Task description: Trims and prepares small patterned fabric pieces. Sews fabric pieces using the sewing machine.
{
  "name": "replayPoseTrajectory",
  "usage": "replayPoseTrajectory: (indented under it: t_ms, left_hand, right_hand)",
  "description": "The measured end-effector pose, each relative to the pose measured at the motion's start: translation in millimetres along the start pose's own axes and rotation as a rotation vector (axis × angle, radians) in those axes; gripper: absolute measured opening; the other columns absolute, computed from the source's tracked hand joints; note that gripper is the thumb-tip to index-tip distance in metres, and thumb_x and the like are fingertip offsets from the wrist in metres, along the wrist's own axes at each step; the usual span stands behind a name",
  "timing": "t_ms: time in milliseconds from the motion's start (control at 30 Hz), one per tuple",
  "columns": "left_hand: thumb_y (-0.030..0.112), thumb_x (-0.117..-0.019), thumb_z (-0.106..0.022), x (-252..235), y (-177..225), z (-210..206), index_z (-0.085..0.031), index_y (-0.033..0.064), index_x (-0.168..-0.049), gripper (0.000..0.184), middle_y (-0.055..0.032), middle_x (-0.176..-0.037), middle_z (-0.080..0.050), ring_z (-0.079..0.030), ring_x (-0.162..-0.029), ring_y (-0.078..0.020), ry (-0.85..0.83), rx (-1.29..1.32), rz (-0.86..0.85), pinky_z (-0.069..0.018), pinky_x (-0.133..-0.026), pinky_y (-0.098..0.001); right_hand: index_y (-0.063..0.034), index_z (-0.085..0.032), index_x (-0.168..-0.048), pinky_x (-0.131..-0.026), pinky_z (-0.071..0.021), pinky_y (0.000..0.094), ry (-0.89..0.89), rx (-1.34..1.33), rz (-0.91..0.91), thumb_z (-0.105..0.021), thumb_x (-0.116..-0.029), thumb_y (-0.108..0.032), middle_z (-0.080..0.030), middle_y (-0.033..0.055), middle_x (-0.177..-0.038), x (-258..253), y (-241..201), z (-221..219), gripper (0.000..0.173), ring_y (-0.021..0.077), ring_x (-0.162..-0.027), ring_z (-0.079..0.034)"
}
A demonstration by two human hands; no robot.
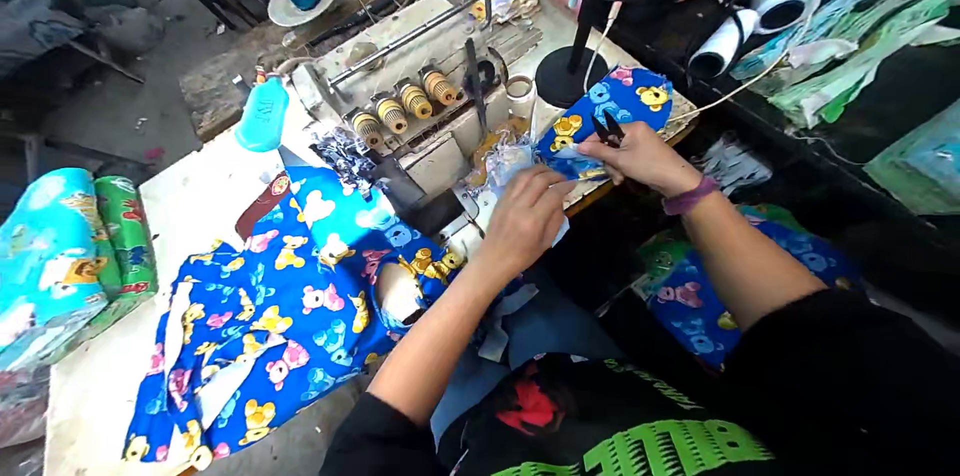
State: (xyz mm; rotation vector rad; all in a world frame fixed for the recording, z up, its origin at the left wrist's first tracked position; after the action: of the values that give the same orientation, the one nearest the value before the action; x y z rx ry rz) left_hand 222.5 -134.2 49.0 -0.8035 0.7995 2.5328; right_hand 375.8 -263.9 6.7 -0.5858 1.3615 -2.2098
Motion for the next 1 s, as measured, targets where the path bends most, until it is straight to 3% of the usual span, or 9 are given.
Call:
replayPoseTrajectory:
  t_ms: [167,267,367,433,533,633,767,867,1000]
  left_hand:
    - [0.010,-0.1002,-0.059,-7.4,-1.6,-64.2,-0.066,-0.0046,-0.126,0.031,-0.0213,-0.139,-0.062,-0.058,-0.133,-0.0348,-0.265,-0.125,-0.016,-0.0391,-0.116,-0.0529]
    - [0.009,-0.1060,-0.050,-8.7,-6.5,-64.7,-0.067,-0.0056,-0.126,0.031,-0.0190,-0.137,-0.064,-0.060,-0.131,-0.0333,-0.404,0.020,0.173,-0.0376,-0.117,-0.0524]
    - [0.008,-0.1094,-0.041,-20.0,3.0,-6.7,-0.058,-0.0097,-0.133,0.034,-0.0241,-0.128,-0.066,-0.065,-0.120,-0.0306,-0.120,0.438,0.475,-0.0483,-0.108,-0.0453]
    - [0.014,-0.1100,-0.038,-14.2,15.6,48.4,-0.050,-0.0116,-0.136,0.038,-0.0232,-0.133,-0.060,-0.059,-0.125,-0.0232,0.227,0.528,0.489,-0.0476,-0.107,-0.0389]
    - [0.042,-0.1124,-0.022,27.3,21.7,104.2,-0.042,-0.0027,-0.148,0.061,-0.0103,-0.146,-0.054,-0.052,-0.134,-0.0111,0.312,0.679,0.590,-0.0423,-0.112,-0.0329]
    - [0.059,-0.1062,-0.030,88.9,9.3,114.1,-0.065,0.0087,-0.125,0.064,0.0028,-0.110,-0.072,-0.067,-0.102,-0.0052,0.236,1.078,0.901,-0.0539,-0.091,-0.0272]
    - [0.008,-0.0995,-0.060,137.3,6.8,149.8,-0.075,0.0112,-0.096,0.016,0.0025,-0.087,-0.075,-0.071,-0.081,-0.0050,0.325,1.175,0.999,-0.0595,-0.080,-0.0246]
    - [0.009,-0.1041,-0.053,151.7,5.8,188.8,-0.072,0.0127,-0.101,0.020,0.0065,-0.086,-0.074,-0.069,-0.075,-0.0006,0.315,0.833,0.936,-0.0591,-0.072,-0.0203]
    - [0.010,-0.0992,-0.064,127.9,7.8,236.4,-0.074,0.0016,-0.106,0.015,-0.0021,-0.087,-0.072,-0.061,-0.069,0.0033,0.155,-0.025,0.669,-0.0505,-0.065,-0.0125]
  right_hand:
    - [0.0018,-0.064,-0.109,-0.048,-0.0484,0.0267,0.076,0.099,-0.091,-0.051,-0.1086,-0.020,-0.055,0.0032,-0.062,1.0,-7.9,9.1,0.025,0.0095,-0.047,-0.052]
    - [0.0116,-0.057,-0.129,-0.089,-0.0491,0.0651,0.457,0.462,-0.004,-0.038,-0.1117,-0.026,-0.065,0.0354,-0.108,-1.3,-55.4,58.4,0.045,0.0498,-0.099,-0.066]
    - [0.0117,-0.060,-0.122,-0.083,-0.0477,0.0697,0.487,0.558,0.184,-0.041,-0.1110,-0.027,-0.066,0.0361,-0.103,23.5,-130.9,45.6,0.044,0.0546,-0.096,-0.066]
    - [0.0057,-0.066,-0.111,-0.065,-0.0525,0.0561,0.205,0.476,0.305,-0.050,-0.1085,-0.026,-0.066,0.0234,-0.084,48.3,-160.1,-0.6,0.035,0.0374,-0.072,-0.066]
    - [-0.0105,-0.065,-0.098,-0.035,-0.0379,0.0177,-0.263,-0.058,0.282,-0.057,-0.1057,-0.024,-0.049,-0.0040,-0.053,76.0,-157.7,-69.1,0.017,0.0017,-0.037,-0.042]
    - [-0.0120,-0.064,-0.097,-0.035,-0.0359,0.0139,-0.490,-0.332,0.135,-0.054,-0.1066,-0.020,-0.048,-0.0075,-0.050,79.1,-154.7,-118.5,0.016,-0.0021,-0.035,-0.039]
    - [-0.0120,-0.064,-0.099,-0.037,-0.0377,0.0134,-0.603,-0.411,0.125,-0.061,-0.1019,-0.017,-0.051,-0.0086,-0.050,87.4,-161.9,-161.0,0.007,-0.0026,-0.036,-0.042]
    - [-0.0071,-0.068,-0.101,-0.041,-0.0421,0.0148,-0.615,-0.345,0.114,-0.075,-0.0895,-0.012,-0.059,-0.0100,-0.060,106.5,-151.3,-189.2,0.014,-0.0030,-0.043,-0.047]
    - [-0.0102,-0.066,-0.093,-0.042,-0.0460,0.0136,-0.577,-0.520,0.019,-0.070,-0.0931,-0.008,-0.060,-0.0117,-0.060,123.1,-147.4,-213.2,0.004,-0.0033,-0.042,-0.050]
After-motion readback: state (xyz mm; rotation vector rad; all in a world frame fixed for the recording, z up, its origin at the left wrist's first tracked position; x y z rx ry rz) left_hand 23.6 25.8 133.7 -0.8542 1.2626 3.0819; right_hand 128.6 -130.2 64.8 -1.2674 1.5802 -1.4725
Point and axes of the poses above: each hand's wrist, its own x-axis away from the middle knuckle, its own z-axis out of the back of the hand, y = z × x, the point moved 6 cm from there along -x, towards the middle knuckle
